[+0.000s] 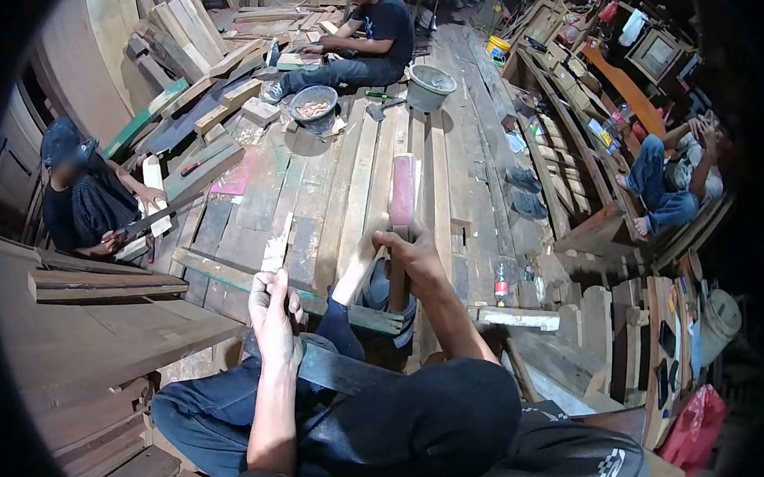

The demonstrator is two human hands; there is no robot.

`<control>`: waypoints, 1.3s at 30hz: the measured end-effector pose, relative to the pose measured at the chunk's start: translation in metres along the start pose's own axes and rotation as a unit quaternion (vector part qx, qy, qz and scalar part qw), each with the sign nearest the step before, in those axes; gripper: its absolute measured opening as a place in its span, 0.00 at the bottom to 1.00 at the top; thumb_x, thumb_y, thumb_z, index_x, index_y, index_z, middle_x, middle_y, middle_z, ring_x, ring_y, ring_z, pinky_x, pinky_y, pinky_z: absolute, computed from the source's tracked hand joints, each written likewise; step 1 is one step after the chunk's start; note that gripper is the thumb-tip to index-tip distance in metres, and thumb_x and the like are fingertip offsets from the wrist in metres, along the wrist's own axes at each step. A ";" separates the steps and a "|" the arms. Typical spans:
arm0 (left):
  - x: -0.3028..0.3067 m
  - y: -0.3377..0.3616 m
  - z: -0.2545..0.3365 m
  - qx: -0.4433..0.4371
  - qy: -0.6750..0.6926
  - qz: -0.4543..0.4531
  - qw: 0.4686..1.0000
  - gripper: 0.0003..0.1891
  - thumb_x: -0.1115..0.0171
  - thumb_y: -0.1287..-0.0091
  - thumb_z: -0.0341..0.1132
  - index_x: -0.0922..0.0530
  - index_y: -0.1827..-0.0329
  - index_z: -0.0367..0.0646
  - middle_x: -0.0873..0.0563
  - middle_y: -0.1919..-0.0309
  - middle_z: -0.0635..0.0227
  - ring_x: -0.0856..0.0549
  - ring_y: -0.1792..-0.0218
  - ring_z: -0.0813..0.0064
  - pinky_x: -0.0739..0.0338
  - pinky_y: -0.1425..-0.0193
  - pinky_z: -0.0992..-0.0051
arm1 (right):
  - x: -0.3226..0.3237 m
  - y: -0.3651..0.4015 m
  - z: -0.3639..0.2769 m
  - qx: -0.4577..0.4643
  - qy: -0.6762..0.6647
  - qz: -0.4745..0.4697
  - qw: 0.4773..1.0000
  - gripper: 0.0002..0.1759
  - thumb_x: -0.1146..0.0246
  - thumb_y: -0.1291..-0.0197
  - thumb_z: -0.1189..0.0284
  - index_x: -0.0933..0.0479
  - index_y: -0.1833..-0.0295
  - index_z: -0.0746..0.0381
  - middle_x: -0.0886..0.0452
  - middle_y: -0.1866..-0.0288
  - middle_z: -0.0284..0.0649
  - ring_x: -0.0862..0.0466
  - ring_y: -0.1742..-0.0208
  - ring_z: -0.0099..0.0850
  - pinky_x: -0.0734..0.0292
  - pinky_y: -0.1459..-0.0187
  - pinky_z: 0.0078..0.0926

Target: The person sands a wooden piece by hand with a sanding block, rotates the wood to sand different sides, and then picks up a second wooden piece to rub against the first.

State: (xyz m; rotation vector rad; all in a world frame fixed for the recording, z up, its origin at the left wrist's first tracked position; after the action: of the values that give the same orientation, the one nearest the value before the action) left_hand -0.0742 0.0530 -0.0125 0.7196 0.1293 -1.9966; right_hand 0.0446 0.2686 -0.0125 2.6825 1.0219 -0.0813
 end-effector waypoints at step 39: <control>-0.011 0.004 0.018 -0.200 -0.216 -0.044 0.955 0.05 0.31 0.35 0.28 0.20 0.66 0.39 0.20 0.51 0.67 0.28 0.66 0.88 0.35 0.64 0.85 | -0.003 -0.003 0.004 -0.003 -0.009 -0.019 1.000 0.14 0.27 0.43 0.67 0.21 0.58 0.64 0.20 0.74 0.34 0.23 0.81 0.23 0.26 0.82 0.24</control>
State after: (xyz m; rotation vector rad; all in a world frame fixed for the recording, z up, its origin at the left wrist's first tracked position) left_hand -0.0747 0.0526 0.0091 0.0132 0.2958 -2.0760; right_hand 0.0408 0.2675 -0.0169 2.6517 1.0656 -0.1103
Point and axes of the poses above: each hand's wrist, its own y-axis away from the middle knuckle, its own x-axis out of the back of the hand, z = x × y, the point moved 8 cm from there along -y, towards the middle knuckle
